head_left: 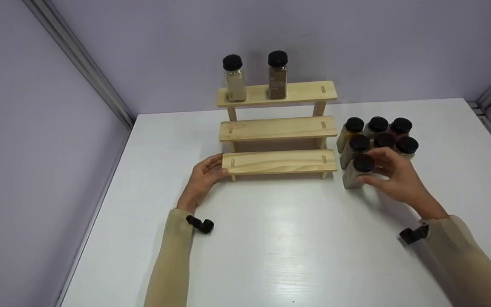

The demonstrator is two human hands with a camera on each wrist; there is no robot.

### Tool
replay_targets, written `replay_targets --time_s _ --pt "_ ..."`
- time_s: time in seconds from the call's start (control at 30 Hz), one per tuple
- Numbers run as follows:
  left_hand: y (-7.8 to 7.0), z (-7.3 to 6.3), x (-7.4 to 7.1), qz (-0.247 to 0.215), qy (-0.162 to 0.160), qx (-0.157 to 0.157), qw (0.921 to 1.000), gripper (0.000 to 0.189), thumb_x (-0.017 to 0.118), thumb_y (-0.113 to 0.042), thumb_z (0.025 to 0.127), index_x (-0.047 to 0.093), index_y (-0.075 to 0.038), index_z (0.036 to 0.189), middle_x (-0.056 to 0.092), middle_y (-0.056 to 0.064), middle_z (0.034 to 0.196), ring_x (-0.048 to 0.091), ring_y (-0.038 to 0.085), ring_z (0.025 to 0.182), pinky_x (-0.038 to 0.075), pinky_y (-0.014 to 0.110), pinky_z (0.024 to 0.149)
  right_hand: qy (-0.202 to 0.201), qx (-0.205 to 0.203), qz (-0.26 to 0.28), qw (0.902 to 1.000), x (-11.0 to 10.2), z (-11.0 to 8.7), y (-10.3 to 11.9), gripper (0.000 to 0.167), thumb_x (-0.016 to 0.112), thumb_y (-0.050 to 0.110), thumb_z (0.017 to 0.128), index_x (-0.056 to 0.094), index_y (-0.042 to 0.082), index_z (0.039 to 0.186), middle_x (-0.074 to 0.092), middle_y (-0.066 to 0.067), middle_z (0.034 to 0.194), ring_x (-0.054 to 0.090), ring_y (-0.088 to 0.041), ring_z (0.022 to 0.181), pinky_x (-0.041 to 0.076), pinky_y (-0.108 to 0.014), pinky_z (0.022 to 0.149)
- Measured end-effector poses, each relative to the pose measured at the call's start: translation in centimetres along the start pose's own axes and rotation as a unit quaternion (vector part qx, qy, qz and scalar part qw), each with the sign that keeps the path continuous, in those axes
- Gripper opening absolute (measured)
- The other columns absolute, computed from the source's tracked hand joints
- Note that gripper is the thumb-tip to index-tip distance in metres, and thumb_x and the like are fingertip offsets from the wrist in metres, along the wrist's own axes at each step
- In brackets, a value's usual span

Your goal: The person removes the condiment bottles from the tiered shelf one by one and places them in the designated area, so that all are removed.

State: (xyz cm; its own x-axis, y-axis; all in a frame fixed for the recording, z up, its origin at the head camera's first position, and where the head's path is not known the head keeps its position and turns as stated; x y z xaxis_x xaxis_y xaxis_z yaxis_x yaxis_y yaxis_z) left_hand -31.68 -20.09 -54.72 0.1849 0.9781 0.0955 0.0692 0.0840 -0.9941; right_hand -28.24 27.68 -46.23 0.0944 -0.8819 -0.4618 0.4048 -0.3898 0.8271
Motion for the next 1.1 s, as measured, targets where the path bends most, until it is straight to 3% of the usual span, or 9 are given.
replay_targets --time_s 0.13,0.33,0.5,0.6,0.83,1.1 --pt "0.0 0.0 0.1 0.002 0.002 0.000 1.0000 0.061 0.073 -0.007 0.102 0.048 0.000 0.157 0.054 0.022 0.153 0.065 0.026 0.128 0.058 0.032 0.107 -0.002 -0.002 0.007 1.0000 -0.3 0.0 0.4 0.058 0.089 -0.013 0.078 0.064 -0.005 0.130 0.073 0.000 0.121 0.071 -0.003 0.108 0.058 -0.013 0.092" --pt "0.0 -0.1 0.1 0.002 0.005 -0.001 1.0000 0.062 0.073 -0.008 0.102 0.047 -0.001 0.158 0.054 0.022 0.152 0.064 0.026 0.128 0.058 0.033 0.107 -0.009 -0.008 0.035 0.9993 -1.1 0.5 1.7 0.055 0.085 -0.017 0.080 0.067 -0.004 0.130 0.073 -0.017 0.127 0.073 -0.012 0.112 0.060 -0.019 0.095" --pt "-0.1 -0.2 0.1 0.002 0.007 0.003 1.0000 0.061 0.072 -0.009 0.102 0.047 -0.001 0.158 0.054 0.021 0.153 0.064 0.026 0.129 0.058 0.032 0.107 0.002 -0.060 0.057 0.9966 -1.2 1.5 3.6 0.052 0.080 -0.020 0.084 0.062 -0.011 0.133 0.070 -0.023 0.128 0.072 -0.018 0.116 0.059 -0.025 0.101" --pt "-0.1 -0.2 0.1 0.003 0.008 0.005 0.9999 0.061 0.072 -0.009 0.103 0.048 -0.002 0.158 0.054 0.021 0.153 0.063 0.027 0.130 0.058 0.032 0.107 0.012 -0.085 0.073 0.9936 -1.1 2.1 4.7 0.050 0.077 -0.021 0.086 0.059 -0.014 0.133 0.069 -0.024 0.128 0.072 -0.019 0.117 0.059 -0.026 0.101" --pt "-0.1 -0.1 0.2 0.004 0.009 0.006 0.9999 0.061 0.072 -0.008 0.102 0.048 -0.002 0.158 0.055 0.022 0.153 0.065 0.025 0.129 0.058 0.032 0.106 0.024 -0.084 0.135 0.9870 -0.8 4.1 6.7 0.042 0.071 -0.017 0.093 0.058 -0.016 0.134 0.067 -0.024 0.130 0.070 -0.022 0.120 0.058 -0.027 0.104" --pt "-0.1 -0.1 0.2 0.002 0.008 0.005 1.0000 0.061 0.072 -0.008 0.102 0.048 -0.001 0.158 0.055 0.023 0.153 0.065 0.024 0.127 0.058 0.032 0.106 0.016 -0.074 0.103 0.9918 -0.4 6.7 9.2 0.042 0.073 -0.008 0.096 0.061 -0.011 0.136 0.070 -0.018 0.131 0.071 -0.016 0.119 0.058 -0.025 0.103"
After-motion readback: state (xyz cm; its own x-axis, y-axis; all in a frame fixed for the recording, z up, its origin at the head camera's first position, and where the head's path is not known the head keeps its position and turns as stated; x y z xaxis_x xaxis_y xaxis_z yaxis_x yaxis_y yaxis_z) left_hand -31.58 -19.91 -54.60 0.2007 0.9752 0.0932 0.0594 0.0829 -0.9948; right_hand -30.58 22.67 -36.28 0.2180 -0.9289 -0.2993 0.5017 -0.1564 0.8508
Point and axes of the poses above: each hand's wrist, its own z-axis towards the middle knuckle, its own x-axis out of the palm, y = z × x, the point moved 9 cm from there along z, towards the middle knuckle
